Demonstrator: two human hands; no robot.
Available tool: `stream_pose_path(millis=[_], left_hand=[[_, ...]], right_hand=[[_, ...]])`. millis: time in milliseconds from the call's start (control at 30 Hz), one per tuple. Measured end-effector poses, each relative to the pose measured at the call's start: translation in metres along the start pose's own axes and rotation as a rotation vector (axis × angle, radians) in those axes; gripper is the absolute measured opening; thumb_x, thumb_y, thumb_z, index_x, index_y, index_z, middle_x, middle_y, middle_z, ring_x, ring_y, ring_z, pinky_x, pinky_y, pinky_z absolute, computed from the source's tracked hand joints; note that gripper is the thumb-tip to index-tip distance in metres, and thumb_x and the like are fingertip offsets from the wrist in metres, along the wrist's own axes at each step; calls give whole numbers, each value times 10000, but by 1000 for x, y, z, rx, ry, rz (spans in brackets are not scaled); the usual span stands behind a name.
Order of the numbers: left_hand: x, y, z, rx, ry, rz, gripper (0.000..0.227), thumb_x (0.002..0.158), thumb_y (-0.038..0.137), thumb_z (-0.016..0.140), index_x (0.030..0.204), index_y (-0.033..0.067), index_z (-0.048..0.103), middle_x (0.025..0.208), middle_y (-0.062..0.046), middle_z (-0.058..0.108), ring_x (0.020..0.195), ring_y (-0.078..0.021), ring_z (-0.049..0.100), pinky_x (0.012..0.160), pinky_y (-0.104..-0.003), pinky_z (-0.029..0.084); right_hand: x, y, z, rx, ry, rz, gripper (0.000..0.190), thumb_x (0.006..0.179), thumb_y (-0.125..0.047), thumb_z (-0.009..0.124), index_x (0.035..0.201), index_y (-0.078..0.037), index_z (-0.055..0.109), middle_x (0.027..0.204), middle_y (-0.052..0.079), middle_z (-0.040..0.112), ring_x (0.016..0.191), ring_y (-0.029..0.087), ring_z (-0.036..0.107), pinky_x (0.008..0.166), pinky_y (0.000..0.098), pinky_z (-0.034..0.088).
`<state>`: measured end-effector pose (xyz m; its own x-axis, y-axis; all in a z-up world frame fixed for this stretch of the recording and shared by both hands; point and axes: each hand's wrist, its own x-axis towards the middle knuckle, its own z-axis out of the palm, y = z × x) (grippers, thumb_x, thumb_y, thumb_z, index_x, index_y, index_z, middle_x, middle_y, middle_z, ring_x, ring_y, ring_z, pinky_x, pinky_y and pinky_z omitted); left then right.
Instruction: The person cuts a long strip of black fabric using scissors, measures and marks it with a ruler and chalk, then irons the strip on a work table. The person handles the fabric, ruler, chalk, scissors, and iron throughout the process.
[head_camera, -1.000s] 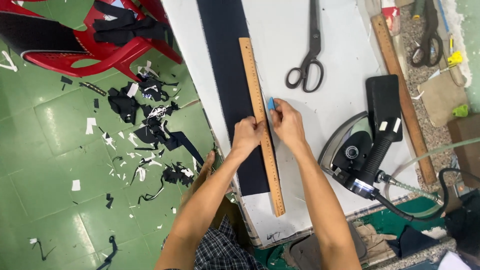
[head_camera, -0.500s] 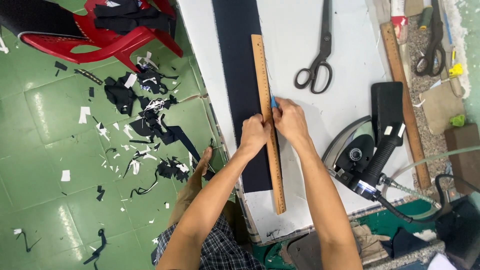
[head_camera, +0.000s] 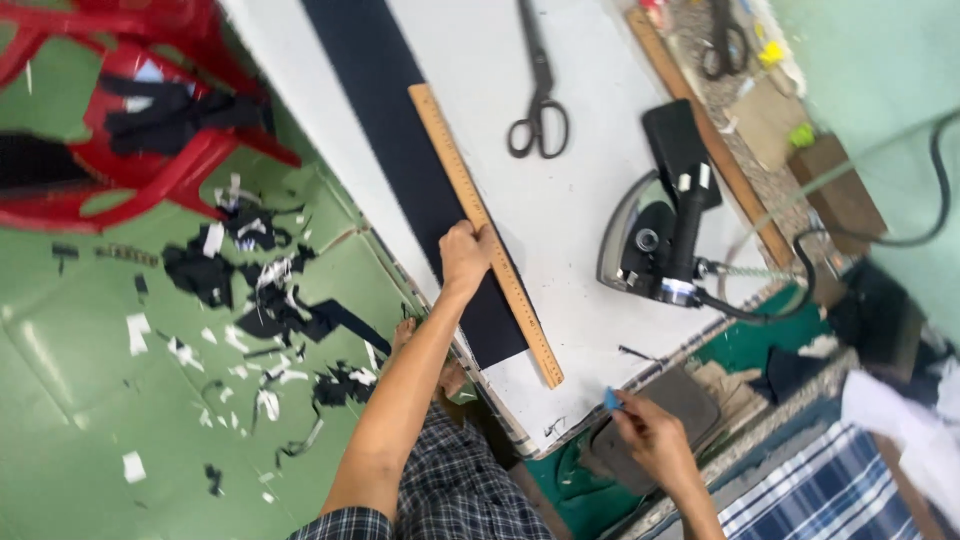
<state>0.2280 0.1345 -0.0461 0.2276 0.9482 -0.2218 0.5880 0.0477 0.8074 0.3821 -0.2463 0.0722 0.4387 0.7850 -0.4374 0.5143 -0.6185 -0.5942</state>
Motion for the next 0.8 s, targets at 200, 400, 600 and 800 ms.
stream_pose_path(millis=[200,400,600,800], left_hand=[[-5,57,-60,-370,-246,-308,340,962,219,682,690,47,573,718,-77,676,695,-180,757,592,-336,695],[143,56,-87,-682,-36,-317,135,958,127,639,845,55,657,708,-125,691,557,-211,679,460,-400,625],[283,98,-125,-856,-101,-345,401,990,163,615,1271,-93,492,926,-151,486,826,-363,727,811,-560,670],[387,105,-123,-937,-142,-359,442,1035,198,609,1328,-81,430,992,-146,502,1047,-413,722,977,-565,586]], right_hand=[[-25,22,45,86,192,158,422,935,-315,656,1337,-191,695,918,36,823,643,151,730,579,369,546],[47,-70,50,260,320,246,422,936,-323,653,1312,-141,709,1003,74,829,894,192,808,763,344,627],[218,-162,55,319,505,196,276,949,-107,706,1211,-29,748,1011,203,789,930,342,773,789,438,627],[292,-212,48,-406,818,154,307,890,-198,784,1178,-102,740,1038,95,715,987,253,703,799,329,609]])
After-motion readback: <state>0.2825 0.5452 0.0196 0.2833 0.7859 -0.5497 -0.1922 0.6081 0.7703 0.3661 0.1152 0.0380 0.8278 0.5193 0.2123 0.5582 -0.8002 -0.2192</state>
